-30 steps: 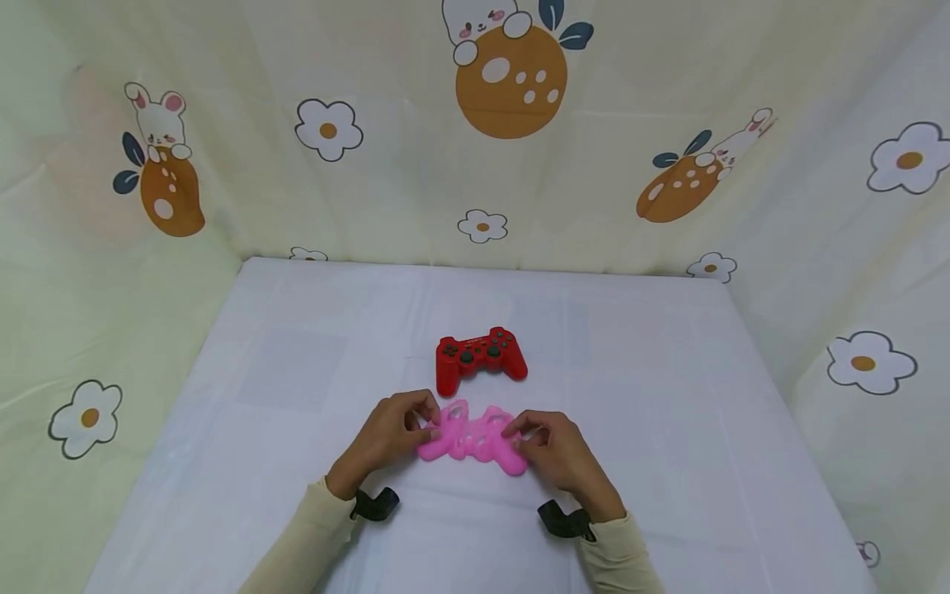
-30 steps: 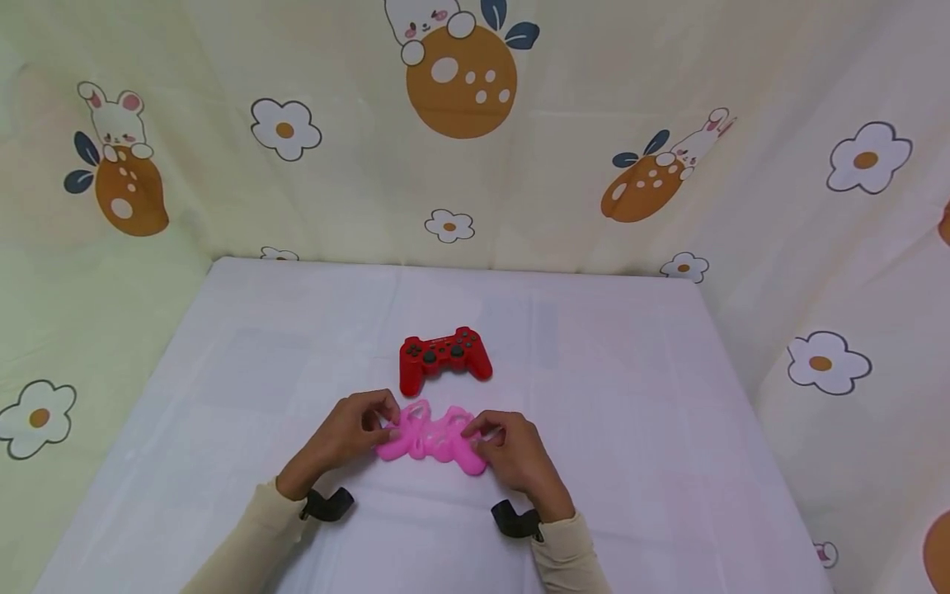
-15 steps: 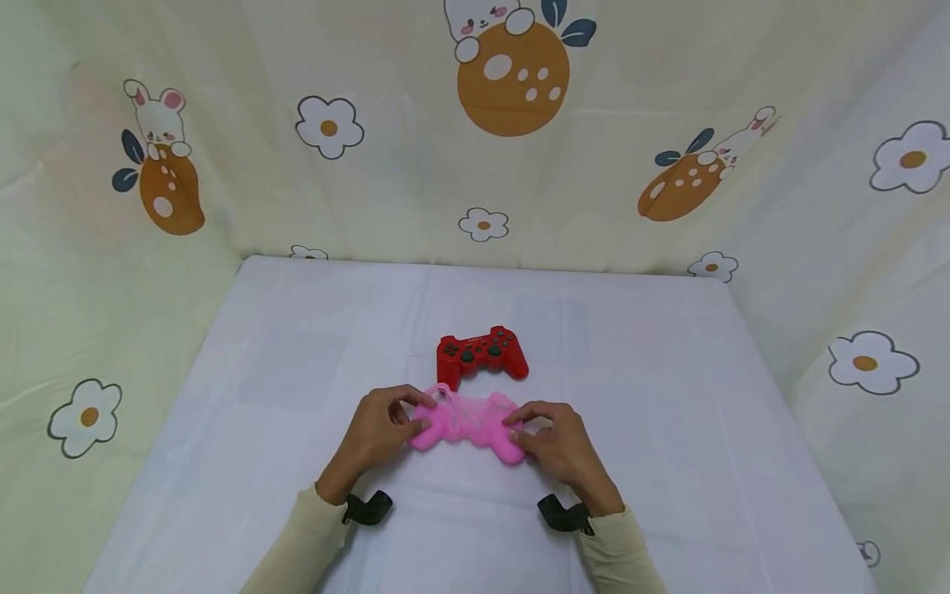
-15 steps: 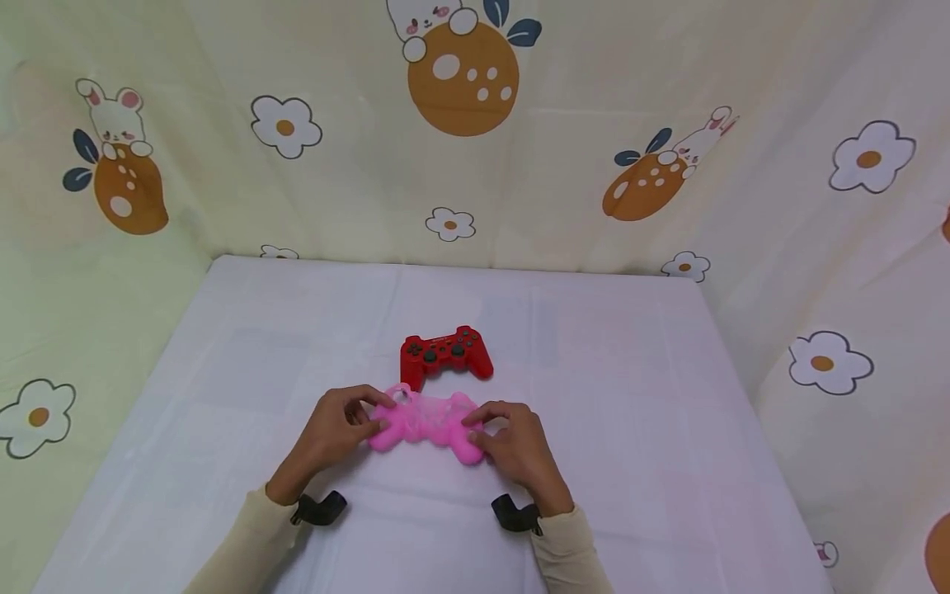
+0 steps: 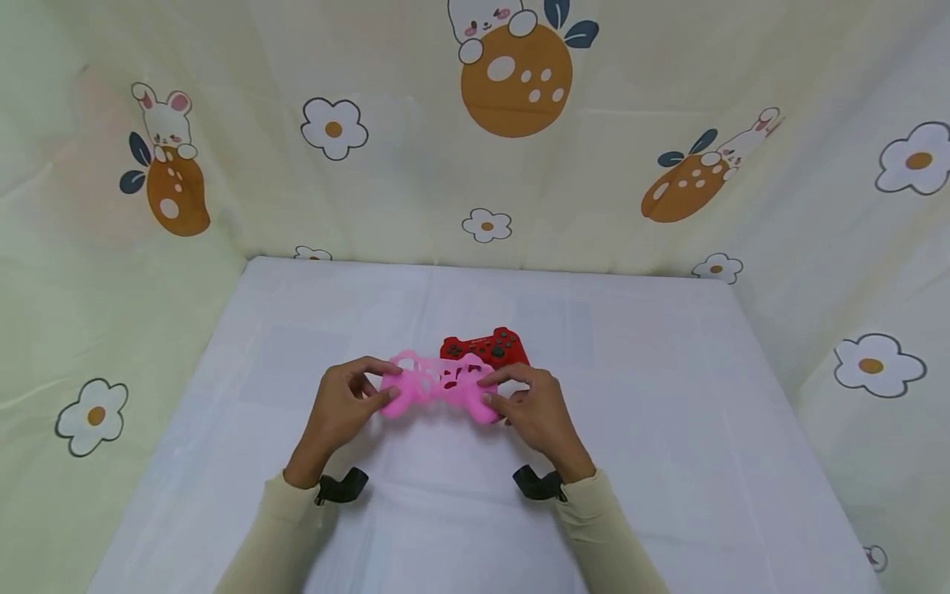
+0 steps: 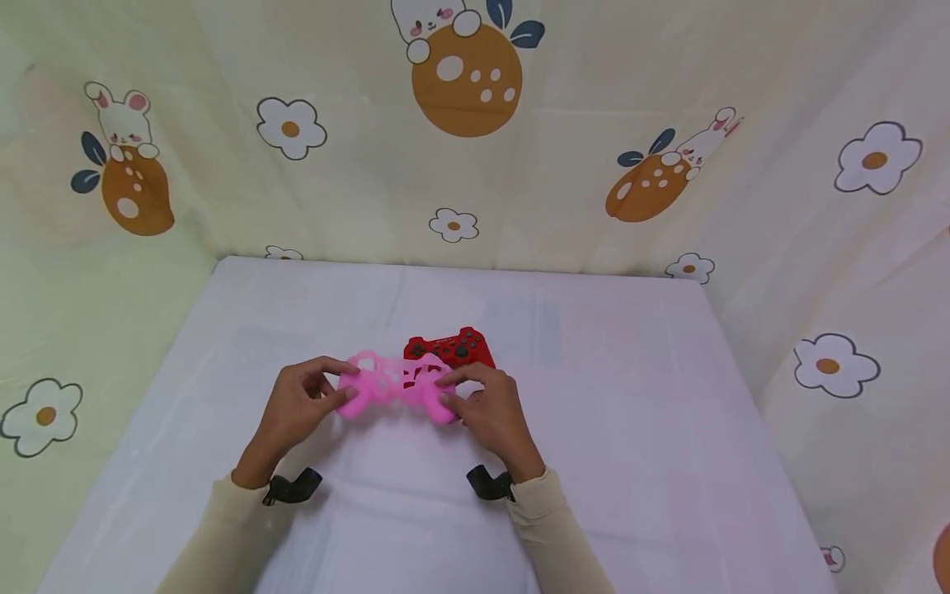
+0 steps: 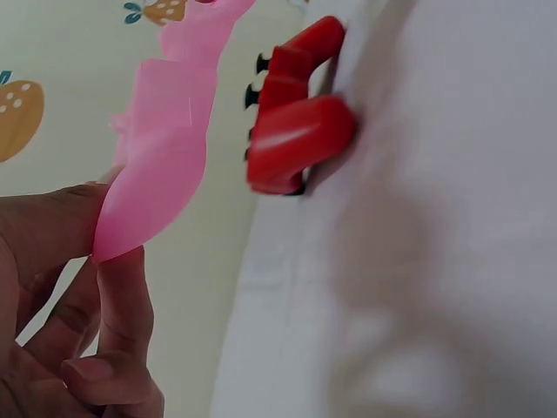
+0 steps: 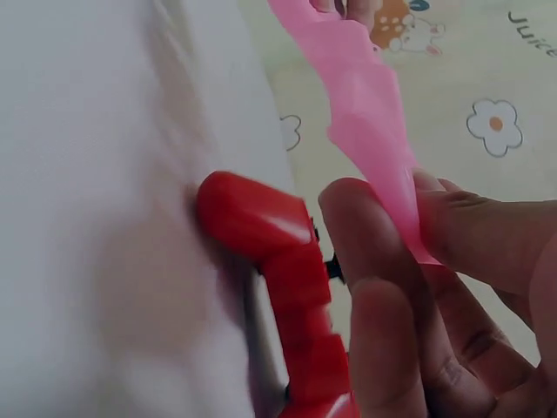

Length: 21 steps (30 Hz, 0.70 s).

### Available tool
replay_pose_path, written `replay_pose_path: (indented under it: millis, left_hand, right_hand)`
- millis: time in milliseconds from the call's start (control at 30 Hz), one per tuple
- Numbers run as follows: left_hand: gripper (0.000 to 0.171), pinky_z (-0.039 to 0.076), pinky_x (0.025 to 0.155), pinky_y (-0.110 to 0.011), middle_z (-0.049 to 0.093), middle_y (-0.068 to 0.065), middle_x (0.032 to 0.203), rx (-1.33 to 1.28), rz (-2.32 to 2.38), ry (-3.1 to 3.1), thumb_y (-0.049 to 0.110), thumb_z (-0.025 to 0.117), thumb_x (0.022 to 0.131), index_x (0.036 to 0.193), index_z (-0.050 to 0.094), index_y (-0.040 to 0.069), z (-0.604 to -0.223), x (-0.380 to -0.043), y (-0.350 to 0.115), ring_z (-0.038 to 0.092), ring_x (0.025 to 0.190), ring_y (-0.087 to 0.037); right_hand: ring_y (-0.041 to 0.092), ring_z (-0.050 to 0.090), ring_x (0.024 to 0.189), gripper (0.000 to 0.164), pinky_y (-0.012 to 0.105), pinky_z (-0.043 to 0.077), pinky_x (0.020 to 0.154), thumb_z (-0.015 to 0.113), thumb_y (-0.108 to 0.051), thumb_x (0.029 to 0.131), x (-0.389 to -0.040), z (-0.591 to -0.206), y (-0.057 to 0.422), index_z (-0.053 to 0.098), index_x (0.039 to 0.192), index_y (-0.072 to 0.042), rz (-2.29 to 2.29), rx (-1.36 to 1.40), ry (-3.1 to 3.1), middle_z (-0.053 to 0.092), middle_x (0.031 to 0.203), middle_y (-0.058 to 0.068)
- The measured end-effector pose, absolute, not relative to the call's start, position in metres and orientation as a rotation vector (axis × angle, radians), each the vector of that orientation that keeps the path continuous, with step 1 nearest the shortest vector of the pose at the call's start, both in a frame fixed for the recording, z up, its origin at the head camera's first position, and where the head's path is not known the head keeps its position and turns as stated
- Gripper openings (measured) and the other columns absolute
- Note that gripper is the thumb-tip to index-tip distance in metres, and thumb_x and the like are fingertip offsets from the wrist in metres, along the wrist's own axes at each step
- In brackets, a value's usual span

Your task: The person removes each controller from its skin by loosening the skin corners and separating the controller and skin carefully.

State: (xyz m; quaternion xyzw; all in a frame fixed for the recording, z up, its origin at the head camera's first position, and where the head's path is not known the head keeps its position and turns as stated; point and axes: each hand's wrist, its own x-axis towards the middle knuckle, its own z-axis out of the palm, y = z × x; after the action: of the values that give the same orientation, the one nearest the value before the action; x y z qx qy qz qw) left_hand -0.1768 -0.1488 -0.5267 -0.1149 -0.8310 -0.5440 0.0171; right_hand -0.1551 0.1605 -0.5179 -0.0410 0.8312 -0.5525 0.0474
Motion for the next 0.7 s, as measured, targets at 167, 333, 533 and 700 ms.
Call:
replay_pose_path:
  millis: [167,333,533,700]
  left_hand:
    - [0.023,0.039,0.049,-0.024,0.076,-0.007,0.107,-0.351,-1.68,-2.544,0.009,0.088,0.087,0.107,0.081,0.017,-0.513,-0.184,-0.164,0.059,0.058,-0.013]
    - [0.022,0.038,0.049,-0.023,0.077,-0.011,0.105,-0.352,-1.652,-2.51,0.008,0.088,0.087,0.107,0.081,0.014,-0.501,-0.195,-0.179,0.059,0.058,-0.012]
    - [0.022,0.041,0.049,-0.023,0.078,-0.012,0.104,-0.317,-1.557,-2.51,0.008,0.088,0.086,0.107,0.081,0.013,-0.494,-0.211,-0.198,0.058,0.06,-0.012]
    - [0.023,0.042,0.05,-0.024,0.078,-0.014,0.106,-0.281,-1.489,-2.53,0.007,0.087,0.087,0.108,0.081,0.011,-0.496,-0.227,-0.211,0.059,0.062,-0.012]
  right_hand:
    - [0.038,0.067,0.058,0.02,0.025,0.044,0.049,0.087,-0.016,0.089,-0.168,-0.511,0.145,0.081,0.106,-0.027,-1.703,-0.219,2.584,0.075,0.116,-0.002]
    - [0.034,0.07,0.062,0.021,0.029,0.055,0.058,0.088,-0.014,0.088,-0.182,-0.505,0.128,0.082,0.105,-0.027,-1.758,-0.283,2.604,0.075,0.113,-0.004]
    - [0.025,0.06,0.052,0.021,0.025,0.045,0.051,0.089,-0.018,0.088,-0.199,-0.5,0.104,0.082,0.104,-0.029,-1.758,-0.3,2.658,0.072,0.107,-0.005]
    - [0.015,0.062,0.062,0.021,0.022,0.047,0.06,0.089,-0.021,0.088,-0.217,-0.504,0.081,0.082,0.107,-0.03,-1.696,-0.249,2.732,0.073,0.107,-0.006]
